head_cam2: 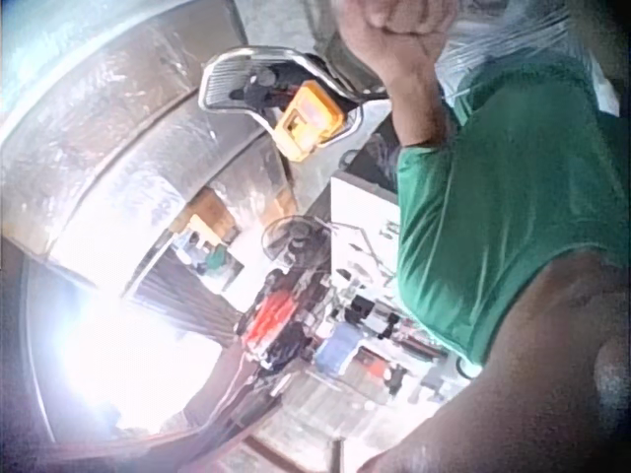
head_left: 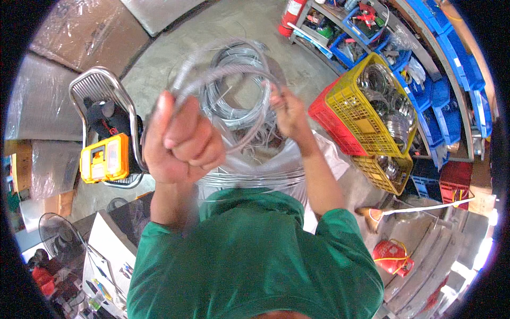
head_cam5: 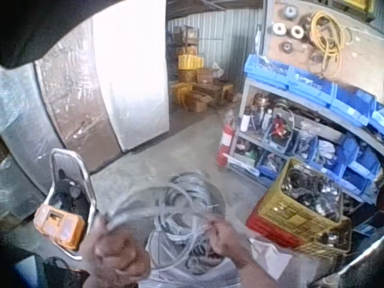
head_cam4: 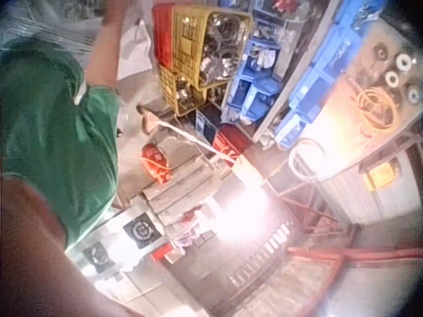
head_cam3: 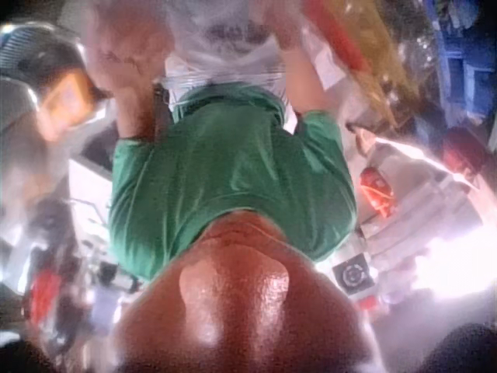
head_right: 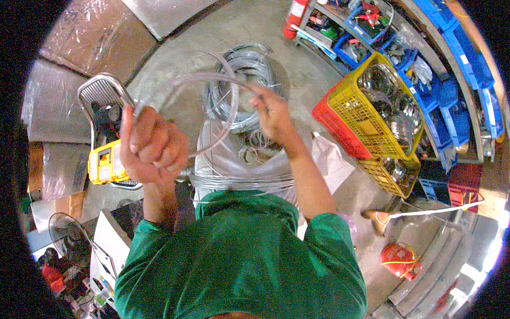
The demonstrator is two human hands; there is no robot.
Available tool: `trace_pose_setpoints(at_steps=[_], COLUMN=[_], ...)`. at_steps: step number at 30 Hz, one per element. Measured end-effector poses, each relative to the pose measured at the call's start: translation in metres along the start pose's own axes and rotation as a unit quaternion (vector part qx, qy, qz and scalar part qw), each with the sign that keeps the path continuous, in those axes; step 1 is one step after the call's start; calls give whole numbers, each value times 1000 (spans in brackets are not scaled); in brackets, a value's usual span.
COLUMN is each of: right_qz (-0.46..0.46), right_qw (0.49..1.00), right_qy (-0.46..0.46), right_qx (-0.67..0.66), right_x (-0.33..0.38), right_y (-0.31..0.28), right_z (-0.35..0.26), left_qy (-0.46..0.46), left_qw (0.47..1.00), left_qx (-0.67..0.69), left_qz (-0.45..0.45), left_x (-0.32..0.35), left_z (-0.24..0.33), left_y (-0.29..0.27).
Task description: The person repeatedly pulls lengths of silver wire from a large coil, forms them into smaller loops, and stacks the loops on a white cloth. The person handles the wire by hand without using tools.
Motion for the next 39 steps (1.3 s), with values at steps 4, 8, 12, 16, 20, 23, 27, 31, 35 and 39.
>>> trace_pose_setpoints(at_steps=[4,8,12,16,20,23,27,31,35,39], right_qz=[-66,66,155,8,-173,-270,-201,-245,-285,-263], right_qw=[967,941,969,989,970,924,958,962,957,963], right_qy=[184,205,134,144,169,242,170,86,50,25], right_qx=[-165,-261,-140,-27,-41,-125,-117,-86,-37,61], right_x=[33,20,-35,-53,28,106,124,97,84,79], right_y=[70,35,-45,-20,61,109,113,76,43,28], right_z=[54,53,36,54,76,72,32,-4,-30,-42], left_qy=[72,23,-55,-97,71,171,250,87,68,13], left_qw=[993,996,988,993,997,976,758,447,434,421], left_qx=[77,79,100,62,11,-132,-578,-889,-894,-900], left_qz=[-55,37,102,-8,3,28,169,-55,-90,-113], left_x=[0,12,33,28,8,9,20,5,16,33], left_z=[33,25,-10,-30,17,52,44,-31,-56,-65], left_y=[10,-14,-24,-2,2,2,-22,-58,-84,-100])
Point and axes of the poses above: each hand's wrist, its own x-axis away from the middle knuckle, its own y-axis out of the palm, z = x × y, the point moved 7 cm from there along -x, towards the middle knuckle, and after that the axes turned 2 degrees about z, right-handed, at the moved point
